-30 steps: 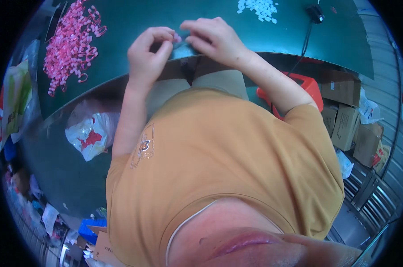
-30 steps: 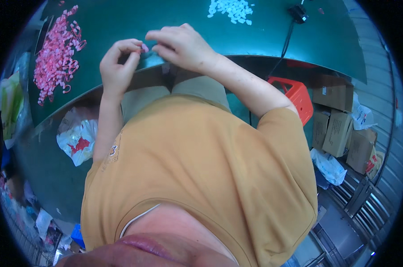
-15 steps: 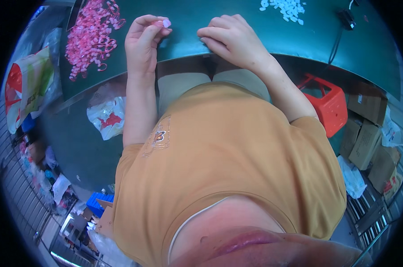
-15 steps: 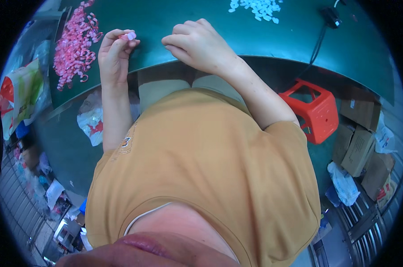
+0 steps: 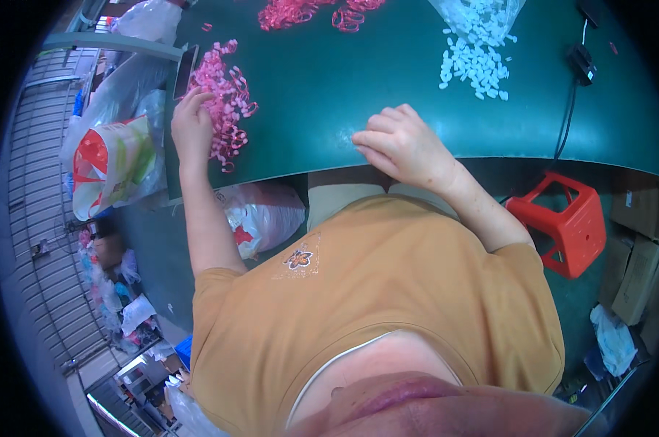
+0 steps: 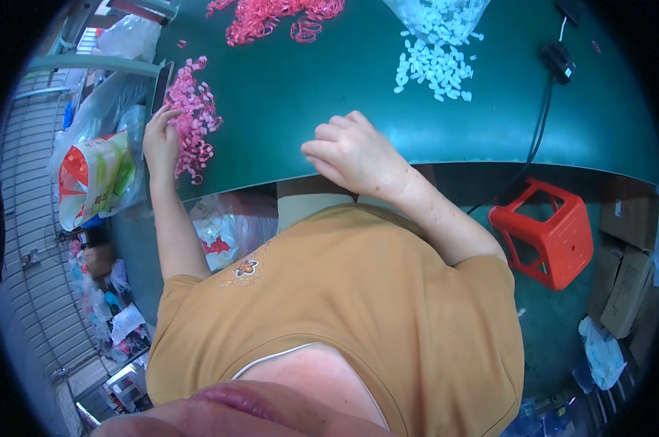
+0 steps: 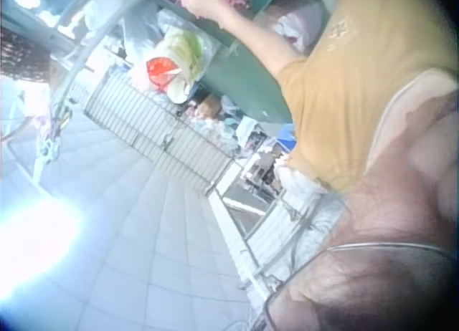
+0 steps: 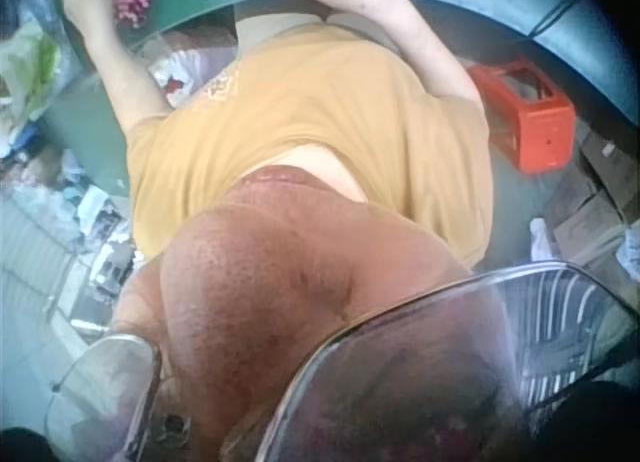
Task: Assembling small pink and white plastic components at a factory workbench.
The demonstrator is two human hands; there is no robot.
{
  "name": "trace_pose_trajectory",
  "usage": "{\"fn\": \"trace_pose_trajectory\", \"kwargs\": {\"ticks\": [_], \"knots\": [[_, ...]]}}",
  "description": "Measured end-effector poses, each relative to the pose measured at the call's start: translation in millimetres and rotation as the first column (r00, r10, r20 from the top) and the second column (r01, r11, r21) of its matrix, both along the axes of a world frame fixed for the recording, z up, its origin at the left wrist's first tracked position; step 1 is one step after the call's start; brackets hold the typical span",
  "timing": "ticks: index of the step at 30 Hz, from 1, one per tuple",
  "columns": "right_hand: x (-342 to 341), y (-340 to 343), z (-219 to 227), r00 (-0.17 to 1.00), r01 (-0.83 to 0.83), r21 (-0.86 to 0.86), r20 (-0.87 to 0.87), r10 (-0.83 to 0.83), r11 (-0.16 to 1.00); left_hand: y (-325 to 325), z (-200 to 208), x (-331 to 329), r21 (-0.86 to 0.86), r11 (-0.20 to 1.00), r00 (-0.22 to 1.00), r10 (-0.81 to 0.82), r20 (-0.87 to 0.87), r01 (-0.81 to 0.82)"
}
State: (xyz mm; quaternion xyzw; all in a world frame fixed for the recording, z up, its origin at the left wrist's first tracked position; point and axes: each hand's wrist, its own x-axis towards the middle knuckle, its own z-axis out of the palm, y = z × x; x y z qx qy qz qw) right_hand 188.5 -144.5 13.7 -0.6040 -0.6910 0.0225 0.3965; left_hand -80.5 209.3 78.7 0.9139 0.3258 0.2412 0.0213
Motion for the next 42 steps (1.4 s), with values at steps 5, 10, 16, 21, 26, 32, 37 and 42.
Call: {"fn": "trace_pose_trajectory", "kwargs": {"ticks": [5, 10, 16, 21, 26, 32, 37, 42], "knots": [[-0.4, 0.3, 3.5, 0.999, -0.026, -0.024, -0.039, 0.025, 0.999, 90.5, -11.0, 54.4, -0.1, 0.974, 0.963, -0.18, 0.2, 0.203], [-1.0, 0.4, 5.2, 0.999, -0.044, -0.039, -0.017, 0.043, 0.998, 141.5, -54.1, 178.1, -0.301, 0.945, 0.972, -0.059, 0.229, 0.129], [-0.9, -3.4, 0.0, 0.996, -0.016, -0.031, -0.087, 0.013, 0.999, 117.0, -103.2, 256.3, -0.338, 0.94, 0.991, 0.001, 0.135, 0.045], [0.1, -2.3, -5.3, 0.996, -0.04, 0.016, -0.084, 0.042, 0.999, 49.2, -106.0, 240.4, -0.245, 0.957, 0.988, -0.149, 0.05, 0.157], [2.3, -0.5, -11.6, 1.0, -0.022, 0.023, 0.013, 0.021, 0.999, -31.4, -102.5, 223.2, -0.258, 0.944, 0.978, -0.202, 0.044, 0.206], [-0.7, 1.0, -10.7, 1.0, -0.013, 0.065, 0.008, 0.012, 0.998, -54.7, -84.8, 174.2, -0.448, 0.789, 0.903, -0.316, 0.29, 0.42], [-1.3, -1.8, -13.3, 0.999, 0.011, 0.097, 0.033, -0.014, 0.995, -109.1, -73.5, 140.8, -0.165, 0.925, 0.939, -0.344, 0.016, 0.342], [32.3, -7.2, 6.5, 0.987, 0.146, 0.155, -0.083, -0.135, 0.977, -123.3, -59.7, 128.5, 0.039, 0.94, 0.937, -0.34, 0.075, 0.338]]}}
